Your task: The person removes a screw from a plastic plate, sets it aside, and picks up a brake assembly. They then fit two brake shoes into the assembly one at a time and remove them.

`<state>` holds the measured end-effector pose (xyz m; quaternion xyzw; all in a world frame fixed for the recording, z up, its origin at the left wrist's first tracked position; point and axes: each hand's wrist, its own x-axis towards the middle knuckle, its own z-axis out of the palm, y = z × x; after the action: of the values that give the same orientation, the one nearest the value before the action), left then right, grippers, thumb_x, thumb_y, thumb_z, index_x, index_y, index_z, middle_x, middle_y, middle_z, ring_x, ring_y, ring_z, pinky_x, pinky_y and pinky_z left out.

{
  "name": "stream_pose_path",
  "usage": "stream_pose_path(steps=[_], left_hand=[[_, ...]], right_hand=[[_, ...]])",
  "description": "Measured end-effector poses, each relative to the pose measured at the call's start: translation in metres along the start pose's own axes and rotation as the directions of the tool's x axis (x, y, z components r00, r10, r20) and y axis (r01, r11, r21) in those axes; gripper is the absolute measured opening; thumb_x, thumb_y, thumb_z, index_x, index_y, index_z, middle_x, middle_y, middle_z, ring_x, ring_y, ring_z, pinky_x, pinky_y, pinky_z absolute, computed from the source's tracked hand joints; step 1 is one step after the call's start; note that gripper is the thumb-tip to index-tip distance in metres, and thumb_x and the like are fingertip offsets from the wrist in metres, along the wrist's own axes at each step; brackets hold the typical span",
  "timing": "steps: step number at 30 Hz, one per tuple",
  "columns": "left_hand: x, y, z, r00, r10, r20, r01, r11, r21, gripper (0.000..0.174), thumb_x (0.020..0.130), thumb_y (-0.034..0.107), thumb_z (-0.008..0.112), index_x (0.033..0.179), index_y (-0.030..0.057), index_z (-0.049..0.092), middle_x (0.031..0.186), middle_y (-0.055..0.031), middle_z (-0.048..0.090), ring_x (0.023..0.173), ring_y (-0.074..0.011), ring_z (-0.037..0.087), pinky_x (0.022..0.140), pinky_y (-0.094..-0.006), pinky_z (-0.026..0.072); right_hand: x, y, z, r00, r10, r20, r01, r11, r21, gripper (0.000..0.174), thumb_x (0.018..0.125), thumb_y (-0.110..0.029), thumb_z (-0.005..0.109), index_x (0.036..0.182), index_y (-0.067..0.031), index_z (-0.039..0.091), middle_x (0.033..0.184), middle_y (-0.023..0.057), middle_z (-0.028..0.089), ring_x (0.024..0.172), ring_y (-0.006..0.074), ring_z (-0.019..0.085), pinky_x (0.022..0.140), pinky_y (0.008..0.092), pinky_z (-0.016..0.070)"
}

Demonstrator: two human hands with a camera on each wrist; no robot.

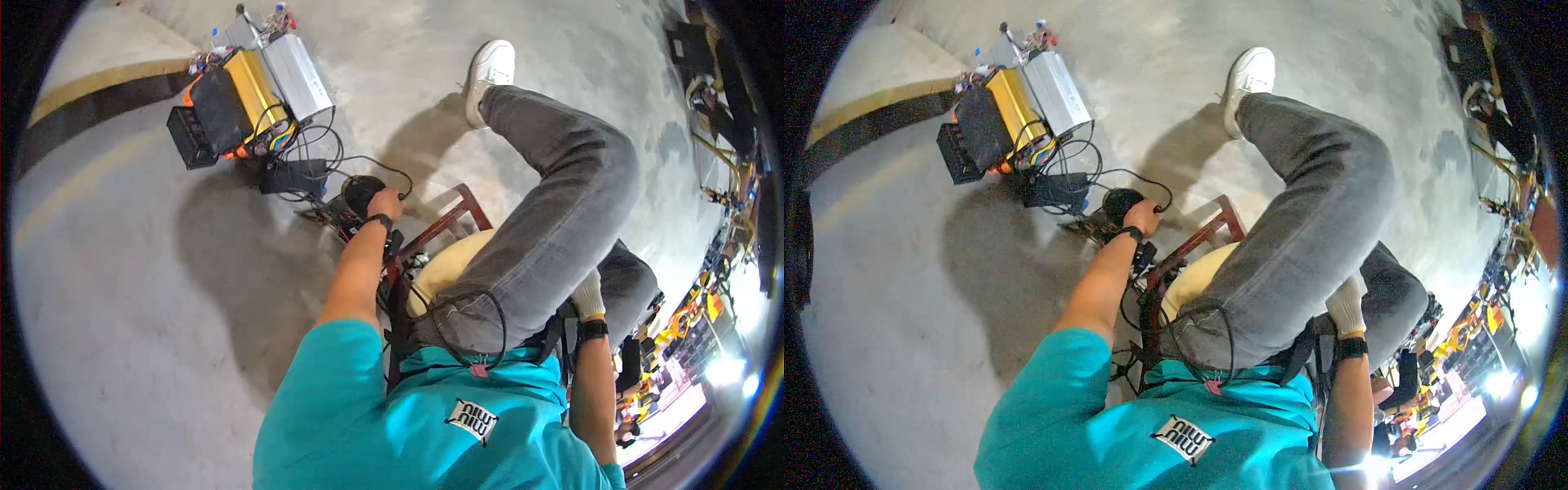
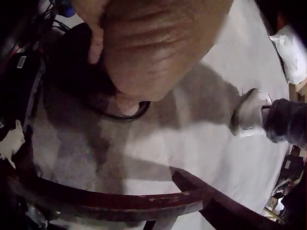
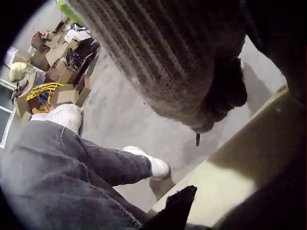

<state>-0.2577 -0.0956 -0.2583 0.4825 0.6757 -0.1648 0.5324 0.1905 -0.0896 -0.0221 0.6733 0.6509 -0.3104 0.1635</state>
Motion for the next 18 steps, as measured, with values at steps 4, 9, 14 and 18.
stream_pose_path(steps=[4, 9, 14, 18], left_hand=[[-0.001, -0.020, -0.002, 0.966, 0.142, -0.215, -0.184, 0.965, -0.186, 0.034, 0.090, 0.027, 0.062, 0.116, 0.0047, 0.065, 0.117, -0.0224, 0.064, 0.110, -0.0411, 0.059, 0.093, -0.0476, 0.0469], [-0.002, -0.020, -0.019, 0.935, 0.115, -0.337, -0.193, 0.958, -0.210, 0.036, 0.099, 0.033, 0.051, 0.110, -0.0001, 0.061, 0.109, -0.0251, 0.065, 0.102, -0.0447, 0.059, 0.087, -0.0470, 0.0459], [-0.023, 0.004, -0.055, 0.973, 0.094, -0.211, -0.224, 0.615, -0.756, 0.027, 0.103, 0.030, 0.048, 0.095, 0.0072, 0.060, 0.084, -0.0025, 0.062, 0.077, -0.0086, 0.054, 0.063, -0.0249, 0.0426], [-0.039, 0.040, -0.106, 0.953, 0.138, -0.269, -0.295, 0.613, -0.733, 0.025, 0.104, 0.030, 0.047, 0.102, 0.0077, 0.059, 0.092, -0.0026, 0.064, 0.079, -0.0096, 0.055, 0.067, -0.0243, 0.0444]], right_hand=[[0.002, -0.058, -0.032, 0.971, 0.218, -0.102, -0.157, 0.895, 0.417, 0.029, 0.085, -0.019, 0.061, 0.101, 0.0045, 0.064, 0.087, 0.0184, 0.068, 0.080, 0.0292, 0.067, 0.074, 0.0370, 0.0511], [0.006, -0.061, -0.065, 0.920, 0.388, 0.054, -0.263, 0.511, 0.819, 0.020, 0.091, -0.017, 0.061, 0.095, 0.0020, 0.064, 0.077, 0.0014, 0.058, 0.068, 0.0083, 0.055, 0.064, 0.0245, 0.0454], [-0.019, -0.017, -0.116, 0.897, 0.428, -0.116, 0.019, 0.224, 0.975, 0.021, 0.095, -0.023, 0.063, 0.090, -0.0029, 0.062, 0.077, -0.0022, 0.054, 0.067, 0.0063, 0.049, 0.061, 0.0215, 0.0410], [-0.063, 0.037, -0.138, 0.768, 0.585, -0.262, 0.294, 0.042, 0.955, 0.024, 0.096, -0.022, 0.062, 0.104, 0.0004, 0.063, 0.085, 0.0021, 0.061, 0.069, 0.0067, 0.055, 0.063, 0.0210, 0.0480]])
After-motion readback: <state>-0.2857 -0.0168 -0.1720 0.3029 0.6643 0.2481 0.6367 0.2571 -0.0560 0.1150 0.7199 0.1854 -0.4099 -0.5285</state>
